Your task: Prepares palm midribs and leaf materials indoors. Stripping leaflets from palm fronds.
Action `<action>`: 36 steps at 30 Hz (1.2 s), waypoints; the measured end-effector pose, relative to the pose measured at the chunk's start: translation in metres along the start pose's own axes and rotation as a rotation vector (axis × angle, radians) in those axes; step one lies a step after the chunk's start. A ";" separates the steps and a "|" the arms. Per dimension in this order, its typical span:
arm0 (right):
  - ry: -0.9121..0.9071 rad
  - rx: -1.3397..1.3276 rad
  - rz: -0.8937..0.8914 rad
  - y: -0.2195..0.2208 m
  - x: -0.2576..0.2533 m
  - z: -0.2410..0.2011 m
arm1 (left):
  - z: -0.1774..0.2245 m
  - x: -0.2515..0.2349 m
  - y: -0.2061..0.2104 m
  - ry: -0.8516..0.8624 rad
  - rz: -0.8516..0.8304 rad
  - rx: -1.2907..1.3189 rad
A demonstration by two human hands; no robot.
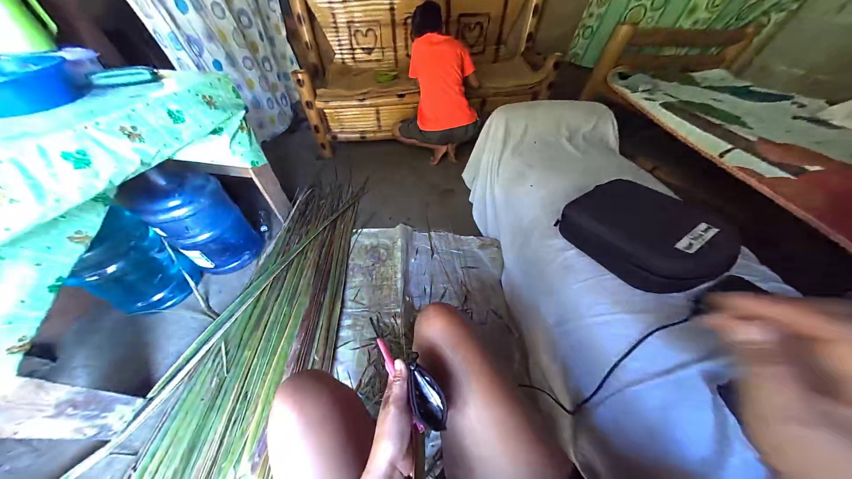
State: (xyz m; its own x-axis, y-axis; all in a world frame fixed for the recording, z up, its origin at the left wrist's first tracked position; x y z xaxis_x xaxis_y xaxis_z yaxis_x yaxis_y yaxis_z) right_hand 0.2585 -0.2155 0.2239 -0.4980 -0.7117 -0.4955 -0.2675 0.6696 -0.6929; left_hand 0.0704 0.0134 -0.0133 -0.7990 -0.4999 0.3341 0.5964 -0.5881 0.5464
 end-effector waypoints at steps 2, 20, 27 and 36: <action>-0.203 -0.121 -0.293 0.098 -0.022 -0.028 | -0.001 -0.001 0.002 -0.015 0.018 -0.001; -0.397 -0.087 -0.723 0.242 -0.025 -0.018 | -0.005 -0.002 0.000 -0.022 0.078 0.071; -0.510 -0.055 -0.777 0.220 0.019 -0.049 | 0.000 0.001 -0.019 0.010 0.194 0.080; 0.037 -0.278 -0.515 0.101 -0.017 0.050 | -0.008 0.001 -0.007 -0.061 -0.287 0.050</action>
State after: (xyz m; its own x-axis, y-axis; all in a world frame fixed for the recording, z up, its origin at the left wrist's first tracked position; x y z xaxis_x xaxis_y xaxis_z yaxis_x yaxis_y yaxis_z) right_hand 0.2811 -0.1467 0.1366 -0.2736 -0.9556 -0.1095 -0.6865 0.2738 -0.6736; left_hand 0.0655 0.0117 -0.0232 -0.9384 -0.2776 0.2056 0.3423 -0.6667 0.6621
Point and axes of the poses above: each hand's wrist, its own x-axis away from the middle knuckle, its own y-axis out of the palm, z = x × y, the point moved 7 cm from there along -x, towards the middle knuckle, and after that the axes turned 15 degrees about -z, right-handed, at the moved point
